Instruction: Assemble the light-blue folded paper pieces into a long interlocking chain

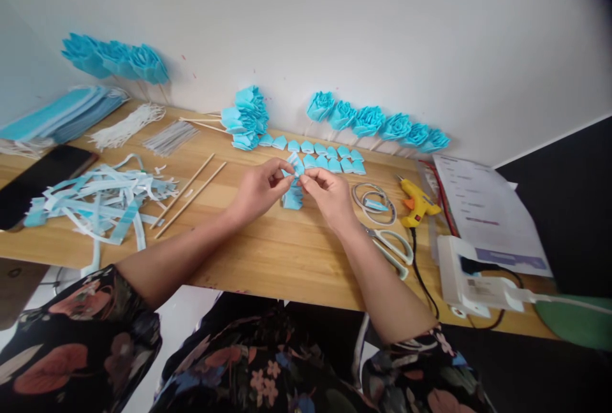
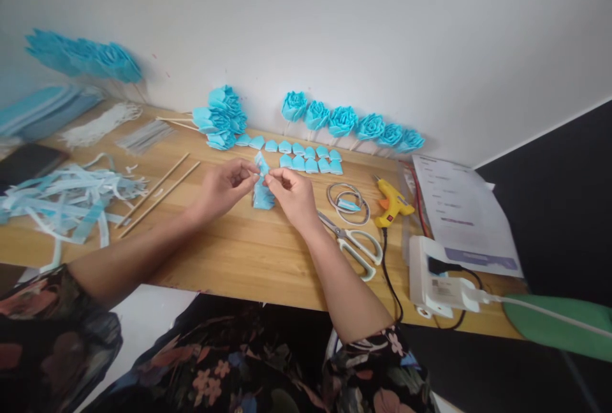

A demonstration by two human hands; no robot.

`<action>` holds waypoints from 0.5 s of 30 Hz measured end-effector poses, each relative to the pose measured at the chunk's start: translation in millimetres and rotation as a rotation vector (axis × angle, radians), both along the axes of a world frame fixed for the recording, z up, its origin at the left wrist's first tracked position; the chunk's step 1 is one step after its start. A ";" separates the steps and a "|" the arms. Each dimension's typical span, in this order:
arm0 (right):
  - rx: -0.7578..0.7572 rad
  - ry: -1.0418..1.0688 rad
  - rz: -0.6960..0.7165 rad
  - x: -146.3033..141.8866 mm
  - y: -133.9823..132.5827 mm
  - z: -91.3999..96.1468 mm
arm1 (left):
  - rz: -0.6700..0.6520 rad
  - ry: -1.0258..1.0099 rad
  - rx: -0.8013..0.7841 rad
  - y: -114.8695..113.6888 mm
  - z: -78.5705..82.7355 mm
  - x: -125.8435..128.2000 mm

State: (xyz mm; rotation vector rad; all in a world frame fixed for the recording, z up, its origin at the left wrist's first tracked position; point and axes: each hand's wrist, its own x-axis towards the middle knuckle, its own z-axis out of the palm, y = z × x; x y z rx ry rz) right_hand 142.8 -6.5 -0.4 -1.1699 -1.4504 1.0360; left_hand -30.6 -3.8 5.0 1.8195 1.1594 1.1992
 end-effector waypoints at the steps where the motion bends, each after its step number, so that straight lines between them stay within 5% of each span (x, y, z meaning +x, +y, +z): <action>1: -0.001 -0.004 -0.002 -0.4 -0.2 0.2 | 0.001 0.005 -0.002 0.8 -1.0 -0.3; 15: 0.058 -0.075 -0.020 -3.0 -2.6 0.1 | 0.021 0.073 0.003 1.4 -0.8 -1.3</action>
